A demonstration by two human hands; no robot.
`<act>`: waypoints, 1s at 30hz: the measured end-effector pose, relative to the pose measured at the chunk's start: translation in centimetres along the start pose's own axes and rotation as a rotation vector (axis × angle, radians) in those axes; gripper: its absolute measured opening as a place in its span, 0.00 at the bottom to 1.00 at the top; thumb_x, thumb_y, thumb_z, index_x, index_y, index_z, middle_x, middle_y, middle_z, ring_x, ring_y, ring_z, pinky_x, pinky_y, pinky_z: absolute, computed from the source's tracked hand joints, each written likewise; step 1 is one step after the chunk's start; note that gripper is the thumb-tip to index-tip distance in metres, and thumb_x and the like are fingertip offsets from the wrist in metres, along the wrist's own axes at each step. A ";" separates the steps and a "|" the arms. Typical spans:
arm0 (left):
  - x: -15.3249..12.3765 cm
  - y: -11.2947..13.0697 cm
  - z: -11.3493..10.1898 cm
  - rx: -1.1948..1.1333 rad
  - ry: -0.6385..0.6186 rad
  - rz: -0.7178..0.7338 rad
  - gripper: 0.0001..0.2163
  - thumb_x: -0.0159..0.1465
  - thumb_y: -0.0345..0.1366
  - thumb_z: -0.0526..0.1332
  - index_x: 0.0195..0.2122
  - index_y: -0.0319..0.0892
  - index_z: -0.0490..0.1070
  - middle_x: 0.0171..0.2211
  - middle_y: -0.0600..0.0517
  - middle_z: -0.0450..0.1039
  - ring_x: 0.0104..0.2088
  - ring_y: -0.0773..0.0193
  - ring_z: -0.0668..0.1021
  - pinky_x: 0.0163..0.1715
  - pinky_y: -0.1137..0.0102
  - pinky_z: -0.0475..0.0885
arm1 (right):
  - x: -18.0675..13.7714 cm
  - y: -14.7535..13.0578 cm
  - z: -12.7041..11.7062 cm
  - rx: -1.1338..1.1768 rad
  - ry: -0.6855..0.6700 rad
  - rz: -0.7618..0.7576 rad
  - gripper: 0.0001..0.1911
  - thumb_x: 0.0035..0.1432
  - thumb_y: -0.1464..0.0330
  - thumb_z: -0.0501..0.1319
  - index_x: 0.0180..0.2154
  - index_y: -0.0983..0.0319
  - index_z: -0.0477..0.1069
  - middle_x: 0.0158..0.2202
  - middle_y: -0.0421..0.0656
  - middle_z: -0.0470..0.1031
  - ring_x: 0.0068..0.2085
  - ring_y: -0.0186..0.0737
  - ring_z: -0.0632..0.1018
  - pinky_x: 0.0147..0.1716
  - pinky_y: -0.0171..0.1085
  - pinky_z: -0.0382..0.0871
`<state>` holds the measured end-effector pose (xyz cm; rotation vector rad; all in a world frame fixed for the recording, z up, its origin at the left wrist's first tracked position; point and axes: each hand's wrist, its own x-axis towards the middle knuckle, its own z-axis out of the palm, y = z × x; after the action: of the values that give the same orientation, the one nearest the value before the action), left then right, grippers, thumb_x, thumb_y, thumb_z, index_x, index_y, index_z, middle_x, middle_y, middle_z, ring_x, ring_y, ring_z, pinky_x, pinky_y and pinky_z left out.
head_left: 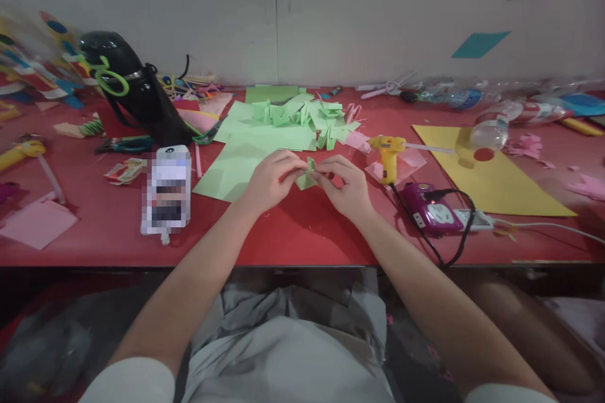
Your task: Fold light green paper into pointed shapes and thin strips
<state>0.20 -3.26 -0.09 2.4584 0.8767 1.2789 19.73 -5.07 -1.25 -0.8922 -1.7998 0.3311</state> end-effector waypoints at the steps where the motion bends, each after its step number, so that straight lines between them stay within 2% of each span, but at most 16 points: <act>1: 0.0 0.1 0.0 0.002 -0.008 0.005 0.06 0.69 0.34 0.57 0.40 0.43 0.73 0.39 0.48 0.74 0.41 0.61 0.76 0.43 0.66 0.72 | 0.0 0.0 0.0 -0.003 -0.001 -0.002 0.03 0.61 0.69 0.63 0.34 0.58 0.75 0.33 0.42 0.75 0.32 0.36 0.74 0.31 0.38 0.71; 8: 0.0 0.4 0.0 -0.017 -0.032 -0.008 0.05 0.68 0.36 0.58 0.40 0.43 0.72 0.39 0.48 0.73 0.41 0.60 0.75 0.43 0.65 0.71 | -0.1 -0.1 0.0 -0.006 0.022 -0.031 0.04 0.61 0.71 0.63 0.33 0.59 0.75 0.31 0.42 0.74 0.31 0.36 0.73 0.30 0.38 0.70; 14: 0.1 0.1 0.5 0.128 0.025 0.037 0.07 0.69 0.32 0.56 0.34 0.42 0.71 0.33 0.50 0.73 0.36 0.62 0.73 0.39 0.65 0.67 | -0.2 0.1 0.2 -0.002 0.001 -0.054 0.04 0.61 0.69 0.62 0.38 0.58 0.75 0.37 0.44 0.75 0.36 0.38 0.75 0.32 0.39 0.71; 18: 0.2 0.1 0.4 0.204 -0.009 0.041 0.07 0.69 0.34 0.56 0.35 0.43 0.71 0.35 0.51 0.73 0.37 0.61 0.73 0.40 0.65 0.66 | -0.1 0.1 0.2 0.012 -0.002 -0.053 0.02 0.61 0.70 0.63 0.35 0.58 0.75 0.36 0.44 0.74 0.35 0.37 0.75 0.32 0.38 0.71; 23: 0.1 -0.2 -0.1 0.152 0.005 0.006 0.04 0.67 0.38 0.60 0.39 0.44 0.71 0.40 0.48 0.72 0.42 0.59 0.74 0.45 0.63 0.69 | 0.1 -0.2 -0.1 0.040 0.039 0.033 0.02 0.61 0.68 0.63 0.34 0.58 0.74 0.35 0.43 0.73 0.33 0.37 0.74 0.31 0.39 0.71; 30: 0.1 -0.3 -0.1 0.019 0.054 -0.058 0.03 0.67 0.35 0.59 0.36 0.44 0.70 0.41 0.49 0.72 0.44 0.60 0.75 0.47 0.63 0.71 | 0.1 -0.4 -0.2 0.034 0.032 0.047 0.05 0.62 0.65 0.63 0.34 0.58 0.74 0.36 0.44 0.74 0.34 0.38 0.74 0.32 0.39 0.72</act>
<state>0.02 -2.95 -0.07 2.4041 0.9705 1.3279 19.68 -5.28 -0.83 -0.9122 -1.7411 0.3745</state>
